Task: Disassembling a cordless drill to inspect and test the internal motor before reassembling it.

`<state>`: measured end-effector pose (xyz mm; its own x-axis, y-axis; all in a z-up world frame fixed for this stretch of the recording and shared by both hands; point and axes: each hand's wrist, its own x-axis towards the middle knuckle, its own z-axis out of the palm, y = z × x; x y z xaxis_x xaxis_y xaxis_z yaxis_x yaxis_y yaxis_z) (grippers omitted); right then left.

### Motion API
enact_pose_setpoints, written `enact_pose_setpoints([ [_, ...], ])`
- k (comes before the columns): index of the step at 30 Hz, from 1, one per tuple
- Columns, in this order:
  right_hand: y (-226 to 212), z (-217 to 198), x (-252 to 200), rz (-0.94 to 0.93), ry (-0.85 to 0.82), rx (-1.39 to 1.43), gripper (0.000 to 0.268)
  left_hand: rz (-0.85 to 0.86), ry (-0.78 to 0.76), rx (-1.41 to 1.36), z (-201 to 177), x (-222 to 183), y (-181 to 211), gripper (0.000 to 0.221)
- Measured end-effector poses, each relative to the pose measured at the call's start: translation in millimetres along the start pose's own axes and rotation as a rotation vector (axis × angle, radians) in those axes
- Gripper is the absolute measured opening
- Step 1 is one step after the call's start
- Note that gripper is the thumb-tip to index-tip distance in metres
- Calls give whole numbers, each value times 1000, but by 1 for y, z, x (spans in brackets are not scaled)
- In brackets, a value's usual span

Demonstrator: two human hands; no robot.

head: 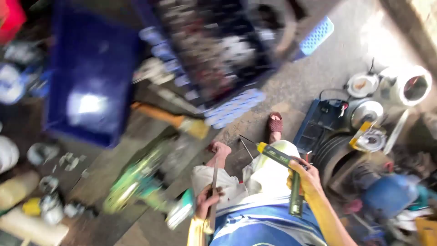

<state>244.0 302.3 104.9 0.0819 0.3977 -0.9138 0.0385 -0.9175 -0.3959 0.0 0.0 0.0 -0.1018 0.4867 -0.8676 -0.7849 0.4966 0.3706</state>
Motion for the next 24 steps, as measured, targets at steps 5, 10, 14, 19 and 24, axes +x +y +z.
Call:
enact_pose_setpoints([
  [5, -6, -9, 49, -56, 123, 75, 32, -81, 109, 134, 115, 130, 58, 46],
  [10, 22, -53, 120, -201, 172, 384, 41, -64, 388, 714, 92, 286, 44, 78],
  [14, 47, -74, 167, -76, 231, 474, 39, 393, 566, 576, 92, 326, 76, 54],
  [19, 63, -79, 191, 8, 312, 356, 43, 860, 792, 711, 83, 352, 108, 46],
  [24, 84, -75, 192, -21, 302, 161, 46, 1066, 1137, 491, 65, 364, 135, 17],
])
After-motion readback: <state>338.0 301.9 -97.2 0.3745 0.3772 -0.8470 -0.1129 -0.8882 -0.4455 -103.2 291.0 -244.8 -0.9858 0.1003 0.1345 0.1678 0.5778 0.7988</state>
